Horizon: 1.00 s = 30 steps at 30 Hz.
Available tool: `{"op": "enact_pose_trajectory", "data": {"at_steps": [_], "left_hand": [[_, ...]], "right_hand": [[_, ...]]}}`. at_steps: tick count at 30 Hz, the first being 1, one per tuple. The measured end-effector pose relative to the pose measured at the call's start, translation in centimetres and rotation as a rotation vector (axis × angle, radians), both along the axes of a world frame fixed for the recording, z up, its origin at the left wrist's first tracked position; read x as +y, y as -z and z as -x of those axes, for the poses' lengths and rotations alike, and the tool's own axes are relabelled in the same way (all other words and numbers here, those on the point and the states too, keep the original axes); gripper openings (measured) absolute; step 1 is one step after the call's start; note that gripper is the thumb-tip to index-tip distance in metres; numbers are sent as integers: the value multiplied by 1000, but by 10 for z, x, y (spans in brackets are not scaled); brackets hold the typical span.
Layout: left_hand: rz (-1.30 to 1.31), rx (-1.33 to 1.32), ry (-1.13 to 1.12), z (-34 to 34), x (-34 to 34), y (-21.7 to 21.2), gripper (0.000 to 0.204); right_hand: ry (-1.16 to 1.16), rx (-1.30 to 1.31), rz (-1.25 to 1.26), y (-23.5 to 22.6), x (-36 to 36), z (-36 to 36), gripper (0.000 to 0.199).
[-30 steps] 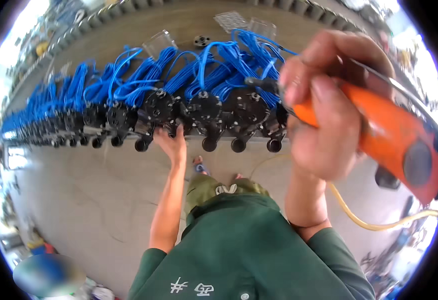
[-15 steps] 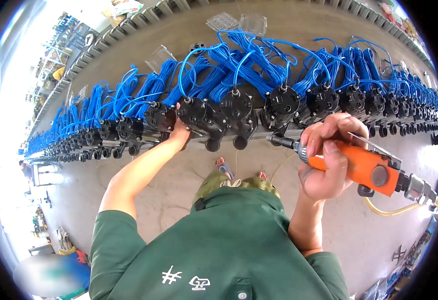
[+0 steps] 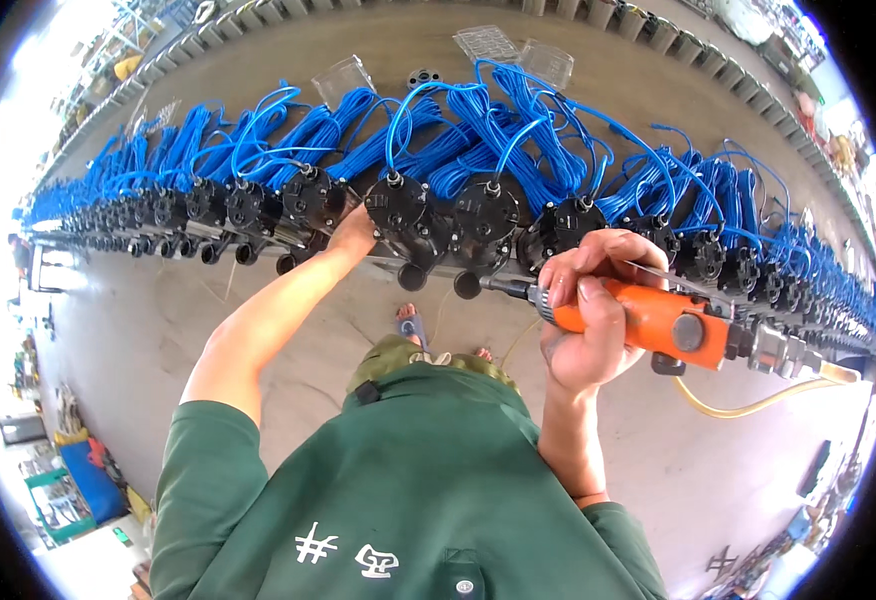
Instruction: The person assembles a line of industrial water pumps by inserting bolts into the pump housings and tightening them using a handheld pneumatic screwdriver tool.
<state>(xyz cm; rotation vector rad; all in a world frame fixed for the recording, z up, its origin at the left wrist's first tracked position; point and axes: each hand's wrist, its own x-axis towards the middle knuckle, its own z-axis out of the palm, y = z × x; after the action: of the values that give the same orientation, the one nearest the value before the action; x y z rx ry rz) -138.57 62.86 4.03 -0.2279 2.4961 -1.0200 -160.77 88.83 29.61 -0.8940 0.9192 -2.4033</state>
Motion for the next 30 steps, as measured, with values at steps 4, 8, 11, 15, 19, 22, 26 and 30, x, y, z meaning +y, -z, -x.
{"op": "enact_pose_trajectory", "data": {"at_steps": [4,8,11,15,19,22,26,30], "left_hand": [[-207,390,-262,-18,66,10,31],[-815,1438,-951,-6,116,37,27],[-878,1755,-859,9,120,62,15],[-839,1892,-784,12,114,54,8],[-807,1942,-779,13,106,59,7],[-807,1884,-806,7,105,65,8],[-810,1854,-794,3,107,62,9],[-775,1817,-750,3,108,59,8]], "right_hand": [[-52,102,-46,-5,-17,-11,34],[-107,200,-80,-6,-35,-25,36],[-216,178,-40,-2,-58,-43,34],[-372,253,-87,11,-82,-66,33],[-371,323,-218,28,-104,-90,35],[-421,399,-250,52,-126,-96,29],[-486,392,-267,68,-152,-103,25],[-550,342,-287,76,-163,-107,24]]}}
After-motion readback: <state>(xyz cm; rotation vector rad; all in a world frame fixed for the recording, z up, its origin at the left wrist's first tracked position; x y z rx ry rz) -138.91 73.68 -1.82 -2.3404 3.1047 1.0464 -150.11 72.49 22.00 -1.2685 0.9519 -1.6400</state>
